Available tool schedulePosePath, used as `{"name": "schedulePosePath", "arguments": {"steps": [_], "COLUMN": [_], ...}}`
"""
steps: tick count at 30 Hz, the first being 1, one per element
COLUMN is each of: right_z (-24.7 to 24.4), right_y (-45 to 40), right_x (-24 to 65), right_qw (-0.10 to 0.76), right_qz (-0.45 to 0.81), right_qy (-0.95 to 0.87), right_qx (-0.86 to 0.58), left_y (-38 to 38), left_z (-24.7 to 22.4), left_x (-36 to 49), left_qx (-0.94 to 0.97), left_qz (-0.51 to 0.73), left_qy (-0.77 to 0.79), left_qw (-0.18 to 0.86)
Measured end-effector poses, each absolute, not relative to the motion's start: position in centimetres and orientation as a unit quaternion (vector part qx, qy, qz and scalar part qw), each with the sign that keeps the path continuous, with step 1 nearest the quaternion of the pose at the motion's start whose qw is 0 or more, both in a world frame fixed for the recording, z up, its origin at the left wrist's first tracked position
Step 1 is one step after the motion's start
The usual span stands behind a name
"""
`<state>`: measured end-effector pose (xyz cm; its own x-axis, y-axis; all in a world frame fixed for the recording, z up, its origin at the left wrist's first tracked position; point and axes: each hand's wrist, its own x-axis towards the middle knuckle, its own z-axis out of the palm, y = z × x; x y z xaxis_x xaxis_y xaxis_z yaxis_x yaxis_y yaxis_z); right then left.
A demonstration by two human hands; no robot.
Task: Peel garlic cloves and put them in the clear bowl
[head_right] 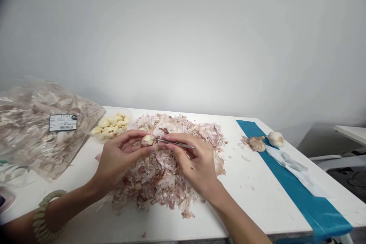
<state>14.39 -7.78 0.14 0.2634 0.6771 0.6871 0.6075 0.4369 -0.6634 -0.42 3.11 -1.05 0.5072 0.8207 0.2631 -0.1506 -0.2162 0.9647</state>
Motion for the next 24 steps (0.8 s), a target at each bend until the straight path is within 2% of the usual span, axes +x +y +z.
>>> {"name": "schedulePosePath", "arguments": {"steps": [4,11,18,24], "right_z": [-0.26,-0.37,-0.49,-0.81], "right_y": [-7.81,-7.72,-7.58,-7.55], "right_x": [14.60,14.48,14.64,14.30], "right_qw": [0.556,0.541,0.512,0.543], "right_qz": [-0.075,-0.120,-0.146,-0.105], "right_qy": [-0.637,-0.668,-0.690,-0.666], "right_qx": [-0.529,-0.496,-0.490,-0.501], "left_y": [3.21,3.17,3.31,3.06], "left_z": [-1.43,-1.58,-1.93,-1.77], "left_x": [-0.33,-0.44,-0.44,-0.50], "left_qx": [0.654,0.676,0.683,0.694], "left_qz": [0.445,0.442,0.448,0.456], "left_qy": [0.236,0.220,0.218,0.201], "left_qw": [0.564,0.547,0.534,0.520]}}
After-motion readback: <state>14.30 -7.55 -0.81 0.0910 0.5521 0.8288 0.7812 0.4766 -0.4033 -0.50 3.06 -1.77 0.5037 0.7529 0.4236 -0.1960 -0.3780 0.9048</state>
